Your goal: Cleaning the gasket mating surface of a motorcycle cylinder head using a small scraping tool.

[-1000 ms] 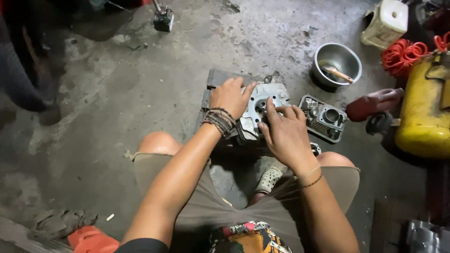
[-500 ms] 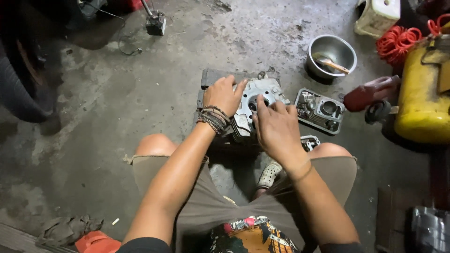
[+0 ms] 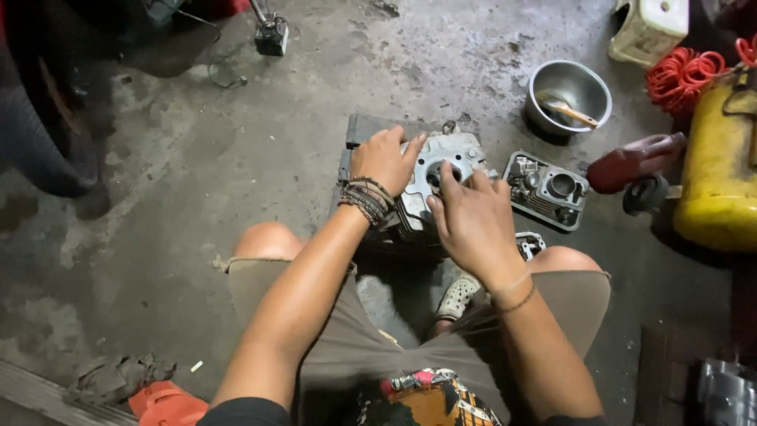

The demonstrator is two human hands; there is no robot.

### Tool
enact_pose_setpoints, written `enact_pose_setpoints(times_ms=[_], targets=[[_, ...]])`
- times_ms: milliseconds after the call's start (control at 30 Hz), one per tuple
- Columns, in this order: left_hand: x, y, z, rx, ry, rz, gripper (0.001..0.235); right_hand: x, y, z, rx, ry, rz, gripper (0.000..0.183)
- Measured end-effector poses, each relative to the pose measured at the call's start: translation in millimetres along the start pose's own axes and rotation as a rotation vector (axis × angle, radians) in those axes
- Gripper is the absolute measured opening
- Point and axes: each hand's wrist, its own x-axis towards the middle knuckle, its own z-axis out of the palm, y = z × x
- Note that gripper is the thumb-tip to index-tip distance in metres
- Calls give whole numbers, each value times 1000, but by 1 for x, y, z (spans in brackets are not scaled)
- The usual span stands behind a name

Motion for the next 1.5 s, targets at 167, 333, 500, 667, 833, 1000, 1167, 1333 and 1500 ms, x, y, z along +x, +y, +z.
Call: enact_pose_setpoints(times_ms=[167,333,500,667,833,1000,1167,1333,1500], targets=[[-4,1,-2,-32,-2,-4,58,-3,1,9,11,14,18,59],[4,2,-4,-54,14,-11,55,-3,1,-4,98,-8,30,59],[-3,-2,1,-40,25,-1,56,-2,13,15,51,45,64,64],[-3,2,-7,-38,5,-19,57,1,9,13,40,25,64,62],[-2,3,-5,-35,17,-8,58,3,3,1,80,-25,88,62],[-6,3,-9,-79,4,7,58,5,5,20,-19,39,63,67],[-7,6,-13,-76,-23,-4,59,-3,-6,-1,114,-14,90,63],[-13,9,-12,-102,4,32,58,1,7,21,117,-3,133,64],[-7,6,-15,-39,-87,-25,60,3,-3,9,204,-43,122,62]])
